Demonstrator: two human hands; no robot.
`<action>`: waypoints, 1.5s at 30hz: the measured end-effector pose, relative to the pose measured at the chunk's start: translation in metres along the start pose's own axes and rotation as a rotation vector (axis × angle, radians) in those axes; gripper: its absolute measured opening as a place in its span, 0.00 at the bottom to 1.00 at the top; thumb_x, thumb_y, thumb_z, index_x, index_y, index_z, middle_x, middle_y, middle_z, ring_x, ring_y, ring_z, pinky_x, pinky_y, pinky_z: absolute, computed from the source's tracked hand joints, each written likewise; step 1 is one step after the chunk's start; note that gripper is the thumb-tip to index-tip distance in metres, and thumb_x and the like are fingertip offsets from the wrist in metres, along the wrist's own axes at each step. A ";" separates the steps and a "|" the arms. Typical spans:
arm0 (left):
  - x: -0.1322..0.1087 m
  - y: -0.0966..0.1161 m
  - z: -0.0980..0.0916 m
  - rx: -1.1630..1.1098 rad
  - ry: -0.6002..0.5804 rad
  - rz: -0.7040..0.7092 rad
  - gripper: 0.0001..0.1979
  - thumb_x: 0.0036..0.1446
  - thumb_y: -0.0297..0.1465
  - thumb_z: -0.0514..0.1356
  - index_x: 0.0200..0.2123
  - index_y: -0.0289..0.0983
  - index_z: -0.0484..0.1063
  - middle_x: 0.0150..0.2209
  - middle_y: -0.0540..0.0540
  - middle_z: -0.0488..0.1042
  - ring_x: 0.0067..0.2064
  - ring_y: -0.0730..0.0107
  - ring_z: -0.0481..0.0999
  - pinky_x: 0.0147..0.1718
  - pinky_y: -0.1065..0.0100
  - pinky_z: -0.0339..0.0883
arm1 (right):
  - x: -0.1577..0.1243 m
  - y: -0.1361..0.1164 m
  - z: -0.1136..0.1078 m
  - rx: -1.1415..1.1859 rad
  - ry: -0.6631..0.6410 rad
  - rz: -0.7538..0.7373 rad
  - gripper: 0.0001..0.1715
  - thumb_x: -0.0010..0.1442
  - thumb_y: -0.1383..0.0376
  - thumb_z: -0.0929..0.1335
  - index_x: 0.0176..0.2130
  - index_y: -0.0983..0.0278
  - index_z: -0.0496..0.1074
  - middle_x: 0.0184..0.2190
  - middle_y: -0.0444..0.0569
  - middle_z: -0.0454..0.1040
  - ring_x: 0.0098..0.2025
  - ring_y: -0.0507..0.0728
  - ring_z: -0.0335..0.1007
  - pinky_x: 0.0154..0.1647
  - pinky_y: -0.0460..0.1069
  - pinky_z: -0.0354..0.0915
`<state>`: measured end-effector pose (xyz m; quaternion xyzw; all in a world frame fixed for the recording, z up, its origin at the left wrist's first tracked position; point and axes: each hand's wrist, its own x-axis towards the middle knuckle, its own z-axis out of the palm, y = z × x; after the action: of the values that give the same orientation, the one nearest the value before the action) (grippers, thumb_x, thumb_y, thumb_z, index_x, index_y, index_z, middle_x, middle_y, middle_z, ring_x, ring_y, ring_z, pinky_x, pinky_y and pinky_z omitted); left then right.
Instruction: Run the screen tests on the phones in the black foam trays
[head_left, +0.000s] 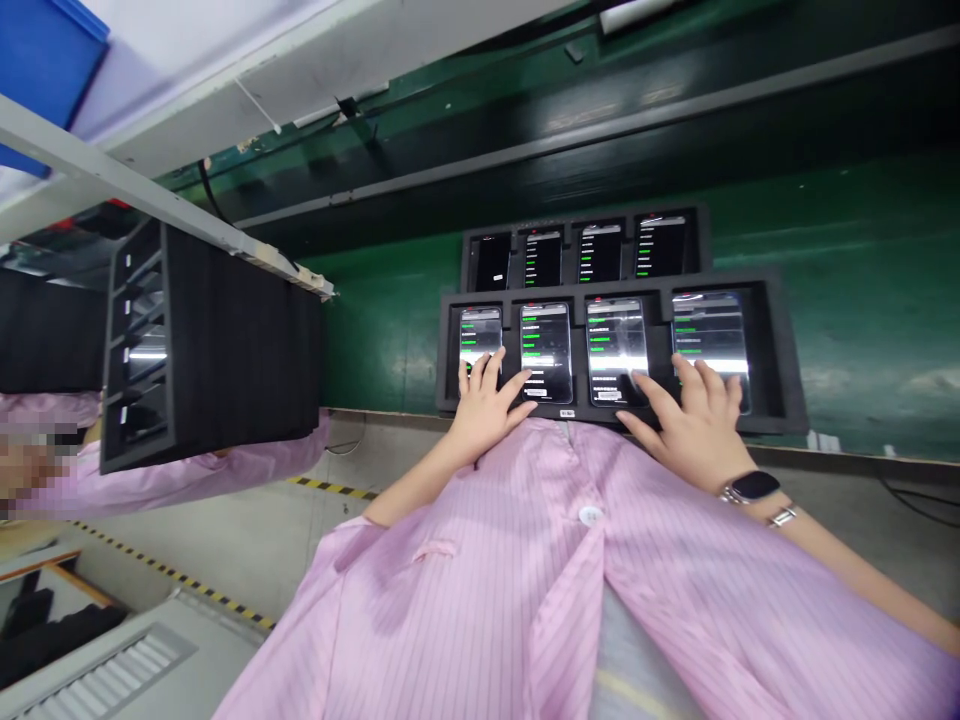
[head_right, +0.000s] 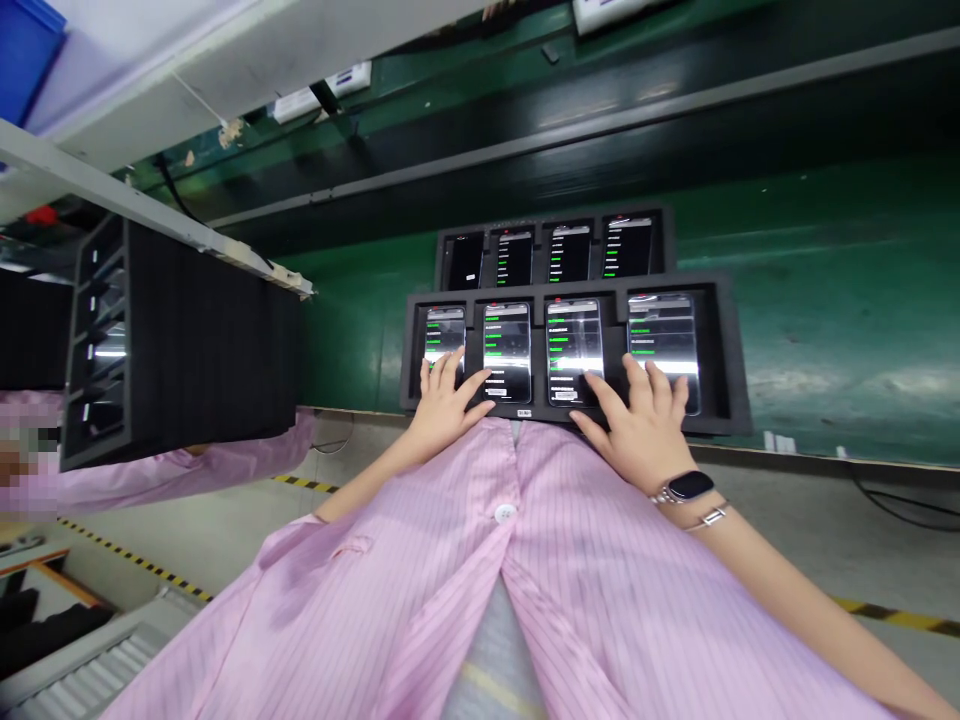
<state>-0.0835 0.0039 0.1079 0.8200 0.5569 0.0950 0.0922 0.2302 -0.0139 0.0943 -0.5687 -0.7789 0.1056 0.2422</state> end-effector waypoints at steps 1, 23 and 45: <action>0.002 0.000 0.001 0.000 -0.001 -0.008 0.28 0.68 0.51 0.60 0.66 0.47 0.70 0.74 0.34 0.53 0.71 0.36 0.56 0.69 0.24 0.41 | 0.001 0.001 -0.001 0.001 0.007 0.010 0.28 0.67 0.51 0.69 0.63 0.54 0.70 0.72 0.63 0.53 0.69 0.89 0.49 0.62 0.89 0.42; 0.012 0.003 0.015 -0.036 0.141 -0.076 0.31 0.66 0.52 0.60 0.66 0.44 0.70 0.71 0.35 0.58 0.73 0.36 0.52 0.72 0.30 0.40 | 0.018 -0.004 0.013 -0.126 -0.034 0.002 0.35 0.70 0.49 0.65 0.68 0.63 0.66 0.72 0.65 0.57 0.73 0.80 0.48 0.70 0.80 0.45; -0.028 -0.052 0.004 -0.065 0.165 -0.347 0.34 0.70 0.52 0.55 0.69 0.37 0.60 0.73 0.25 0.53 0.71 0.38 0.61 0.66 0.37 0.59 | 0.025 -0.003 0.014 -0.132 -0.069 0.063 0.42 0.71 0.42 0.58 0.66 0.67 0.68 0.73 0.68 0.53 0.75 0.79 0.43 0.72 0.77 0.43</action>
<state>-0.1394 -0.0038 0.0888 0.6977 0.6921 0.1626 0.0880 0.2148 0.0097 0.0895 -0.6038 -0.7737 0.0813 0.1737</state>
